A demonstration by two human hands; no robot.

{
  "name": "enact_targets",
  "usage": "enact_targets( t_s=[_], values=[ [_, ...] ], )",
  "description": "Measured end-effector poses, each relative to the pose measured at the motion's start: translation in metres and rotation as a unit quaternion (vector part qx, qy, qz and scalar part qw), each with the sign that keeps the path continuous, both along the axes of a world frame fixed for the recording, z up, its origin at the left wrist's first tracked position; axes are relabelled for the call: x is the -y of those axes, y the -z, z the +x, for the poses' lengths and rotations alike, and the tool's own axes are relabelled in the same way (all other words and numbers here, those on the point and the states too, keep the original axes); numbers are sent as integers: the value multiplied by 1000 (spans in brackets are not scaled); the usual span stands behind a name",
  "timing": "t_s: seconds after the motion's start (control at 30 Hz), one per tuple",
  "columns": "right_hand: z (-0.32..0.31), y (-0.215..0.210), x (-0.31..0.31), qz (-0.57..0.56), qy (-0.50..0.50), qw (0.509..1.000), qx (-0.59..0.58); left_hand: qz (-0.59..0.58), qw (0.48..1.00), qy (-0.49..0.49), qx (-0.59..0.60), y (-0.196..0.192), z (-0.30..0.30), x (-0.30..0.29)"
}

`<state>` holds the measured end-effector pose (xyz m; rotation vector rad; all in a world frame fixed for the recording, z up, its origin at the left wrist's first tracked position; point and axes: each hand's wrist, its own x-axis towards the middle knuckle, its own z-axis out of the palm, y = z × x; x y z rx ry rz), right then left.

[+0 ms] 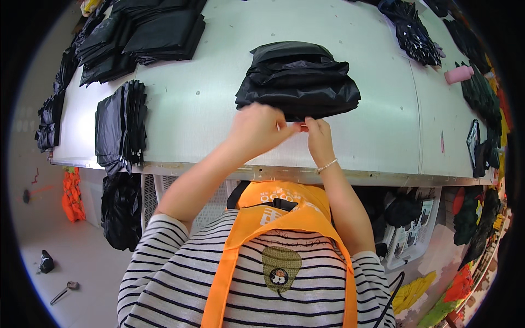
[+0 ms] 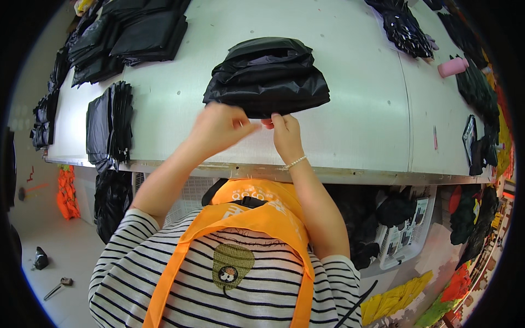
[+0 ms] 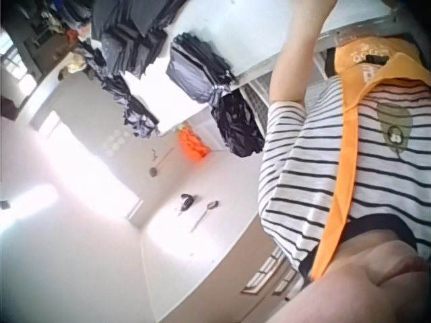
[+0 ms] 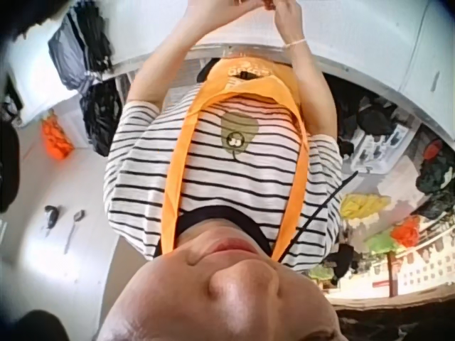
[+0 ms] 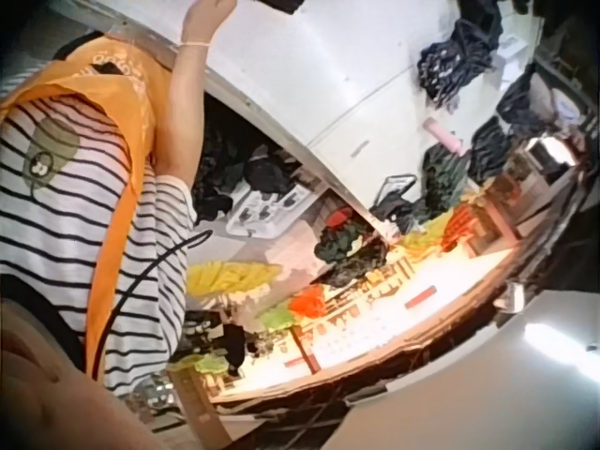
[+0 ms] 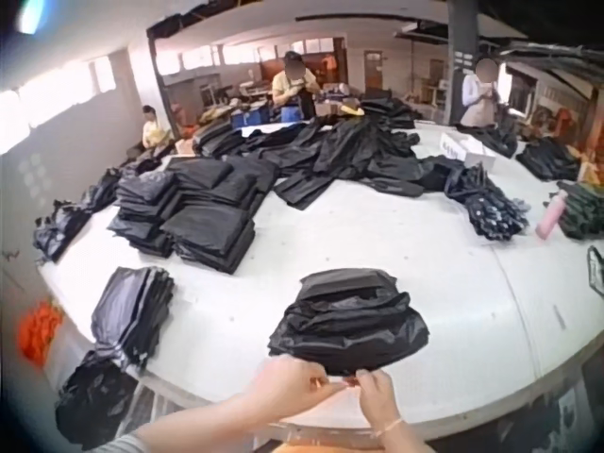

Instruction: The person folds a black jacket on a white table. They smooth the fabric, fold the sleeves inward, fold the jacket in half lengthwise, then fold it again into a compact rectangle. The folded jacket is placed on a stack of similar folded items.

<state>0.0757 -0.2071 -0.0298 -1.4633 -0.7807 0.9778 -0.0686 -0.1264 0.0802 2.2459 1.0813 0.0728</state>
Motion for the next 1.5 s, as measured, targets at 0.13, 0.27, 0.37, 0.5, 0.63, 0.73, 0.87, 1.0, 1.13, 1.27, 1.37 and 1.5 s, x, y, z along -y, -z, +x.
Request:
enact_targets(
  t_s=[0.13,0.27,0.37,0.5,0.63,0.73,0.87,1.0,1.13,1.27,1.37,1.5],
  values=[
    [5,-17,0,-48,-82,992,85,388,898,199,52,-16,21,-28],
    [23,-36,1,-78,-170,946,264,399,870,289,17,-4,37,-43],
    [12,-33,16,-51,-168,959,222,295,937,179,51,-20,58,-80],
    [15,-45,19,-36,-113,991,58,336,913,196,119,-6,66,-84],
    [51,-29,32,-76,-95,992,30,387,865,319,-8,13,61,-20],
    [49,-13,57,-111,-82,978,157,364,871,330,-12,21,61,-15],
    [44,-30,67,-18,54,882,468,322,885,337,-6,26,64,-16],
    [54,-29,48,125,-71,862,487,283,902,325,20,17,79,-27],
    [60,14,31,9,-120,797,591,274,909,314,32,24,90,-34],
    [79,-4,33,17,-174,739,650,252,913,321,22,20,88,-44],
    [106,-22,36,41,-161,714,680,275,899,339,30,27,88,-55],
    [128,-27,41,75,-206,692,688,243,875,413,-72,36,92,-31]
  ],
)
